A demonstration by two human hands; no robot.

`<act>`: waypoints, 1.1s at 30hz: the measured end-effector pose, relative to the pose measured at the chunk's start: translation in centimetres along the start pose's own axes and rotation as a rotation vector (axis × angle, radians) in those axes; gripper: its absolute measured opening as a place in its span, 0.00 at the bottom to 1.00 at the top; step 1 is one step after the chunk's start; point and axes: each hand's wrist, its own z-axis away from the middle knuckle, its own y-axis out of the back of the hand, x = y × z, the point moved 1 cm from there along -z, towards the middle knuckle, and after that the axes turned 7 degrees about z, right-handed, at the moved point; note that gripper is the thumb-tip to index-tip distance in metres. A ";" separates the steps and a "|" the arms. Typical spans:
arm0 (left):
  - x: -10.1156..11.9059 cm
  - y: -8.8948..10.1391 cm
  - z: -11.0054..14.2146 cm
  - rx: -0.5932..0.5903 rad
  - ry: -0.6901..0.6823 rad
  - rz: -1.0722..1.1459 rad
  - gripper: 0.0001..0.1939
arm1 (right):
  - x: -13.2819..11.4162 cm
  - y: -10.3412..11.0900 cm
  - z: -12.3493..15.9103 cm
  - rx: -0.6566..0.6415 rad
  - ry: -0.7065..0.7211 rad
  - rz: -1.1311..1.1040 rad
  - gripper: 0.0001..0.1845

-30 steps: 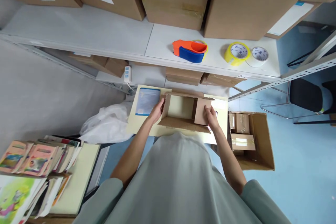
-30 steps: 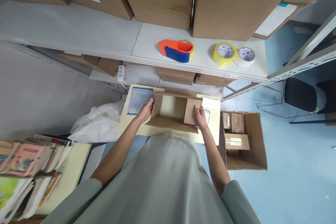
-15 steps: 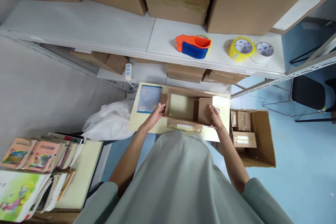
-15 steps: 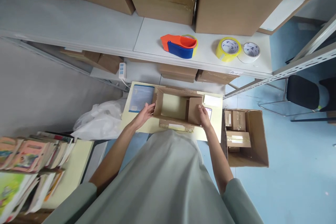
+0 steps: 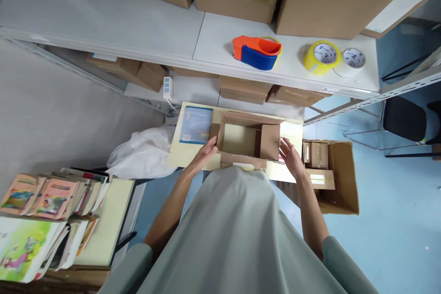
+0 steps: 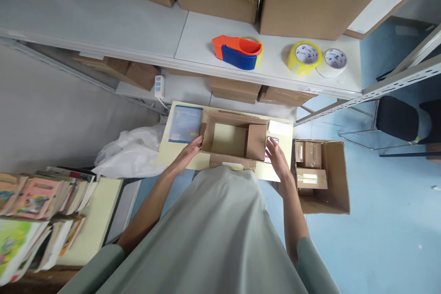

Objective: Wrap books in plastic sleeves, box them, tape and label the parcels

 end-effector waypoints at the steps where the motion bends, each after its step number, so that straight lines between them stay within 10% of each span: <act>1: 0.1 -0.1 0.2 -0.007 -0.011 -0.031 0.51 | 0.1 0.7 0.6 -0.039 0.019 0.004 0.59; 5: 0.3 -0.7 -0.4 0.006 -0.050 -0.135 0.47 | 0.6 1.7 1.5 -0.140 0.022 0.063 0.67; 10: 0.0 -1.0 -3.2 0.124 -0.104 -0.171 0.39 | 0.4 0.2 -0.9 0.071 0.044 0.164 0.60; 16: 1.8 -1.5 -6.4 0.175 -0.155 -0.386 0.55 | -2.4 -0.6 -4.4 0.202 0.211 0.328 0.72; 20: 5.1 -3.1 -7.5 0.070 -0.377 -0.475 0.60 | -5.3 -1.1 -6.2 0.179 0.334 0.337 0.59; 25: 7.0 -4.1 -7.7 0.001 -0.451 -0.565 0.40 | -6.3 -1.2 -6.6 0.179 0.406 0.474 0.33; 33: 3.5 -3.1 -4.8 0.034 -0.376 -0.464 0.15 | -2.3 -1.3 -3.6 0.143 0.338 0.483 0.29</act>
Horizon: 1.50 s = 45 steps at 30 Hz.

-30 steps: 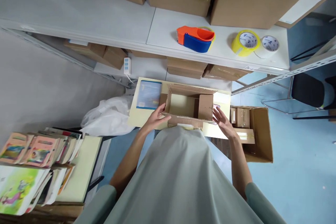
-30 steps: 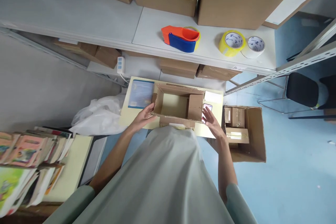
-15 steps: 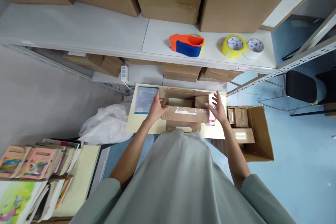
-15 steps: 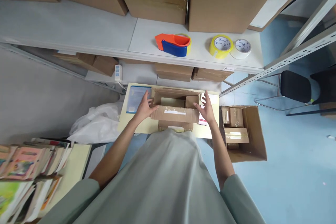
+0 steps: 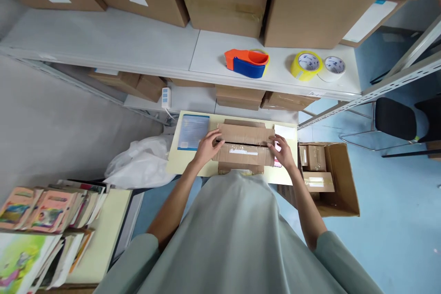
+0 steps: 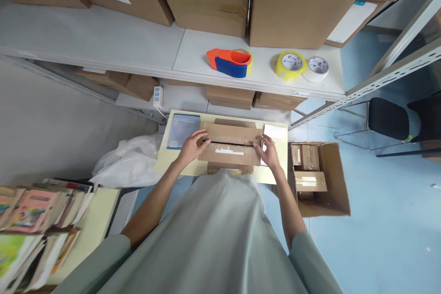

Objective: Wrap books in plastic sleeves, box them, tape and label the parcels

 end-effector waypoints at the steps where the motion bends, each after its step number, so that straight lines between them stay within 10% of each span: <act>1: -0.2 -0.1 0.3 0.008 0.016 0.021 0.14 | 0.2 -0.3 0.3 0.002 0.001 -0.003 0.29; 15: -1.8 -1.9 2.4 0.132 0.068 0.045 0.15 | 0.4 -3.9 1.1 0.269 -0.094 -0.043 0.27; 24: -2.3 -3.3 2.2 0.169 -0.124 -0.085 0.33 | -0.1 -3.1 -0.7 0.194 0.001 -0.025 0.35; 45: -5.0 -4.7 1.1 0.298 -0.325 -0.319 0.17 | 1.1 -3.8 -2.5 0.250 0.234 0.239 0.22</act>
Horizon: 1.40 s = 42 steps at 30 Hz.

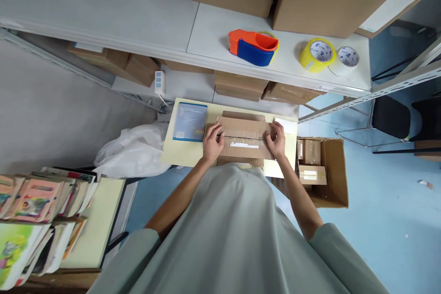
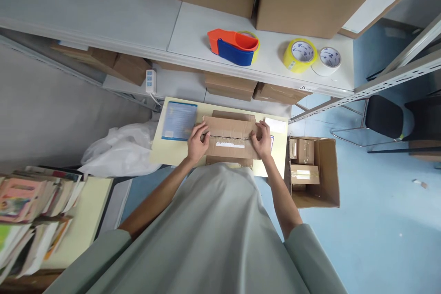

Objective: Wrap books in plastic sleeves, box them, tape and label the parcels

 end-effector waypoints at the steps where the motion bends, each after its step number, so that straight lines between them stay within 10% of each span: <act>1: 0.0 0.0 0.1 -0.002 0.002 -0.004 0.17 | 0.0 0.0 0.0 -0.005 -0.003 0.008 0.22; 18: 0.6 1.9 -1.7 -0.061 -0.078 -0.011 0.12 | -1.0 0.4 -0.5 -0.017 0.037 0.108 0.22; 26: 8.0 4.3 -13.2 0.188 -0.280 0.049 0.13 | -10.9 4.3 -13.2 0.215 0.425 0.240 0.20; 31: 14.3 5.4 -18.9 0.247 -0.419 0.088 0.13 | -18.1 3.7 -22.4 0.058 0.473 0.430 0.25; 42: 16.0 8.4 -14.5 0.309 -0.346 0.169 0.12 | -21.2 1.6 -26.7 -0.278 0.214 0.806 0.30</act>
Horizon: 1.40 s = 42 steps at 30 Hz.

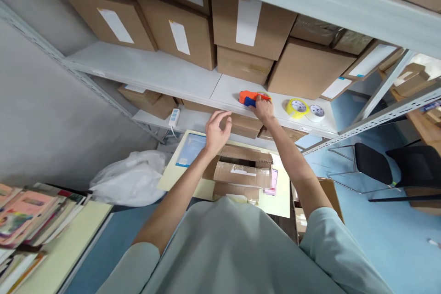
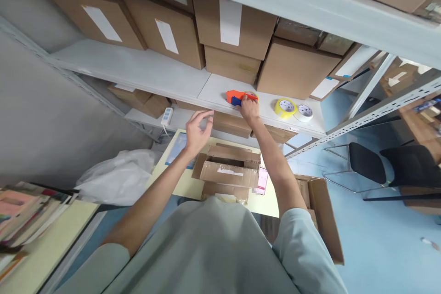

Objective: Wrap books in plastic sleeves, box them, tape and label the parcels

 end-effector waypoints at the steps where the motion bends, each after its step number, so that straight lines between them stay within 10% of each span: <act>1: -0.1 0.6 0.9 0.012 0.017 0.001 0.11 | 0.3 -0.1 0.6 0.010 0.019 0.004 0.30; 16: 2.9 6.1 10.5 0.004 0.249 0.134 0.13 | 1.2 -1.0 20.5 0.327 0.576 -0.149 0.20; 42: 1.8 6.5 10.5 -0.284 0.306 0.286 0.07 | 1.6 -1.7 22.2 0.004 0.740 -0.179 0.25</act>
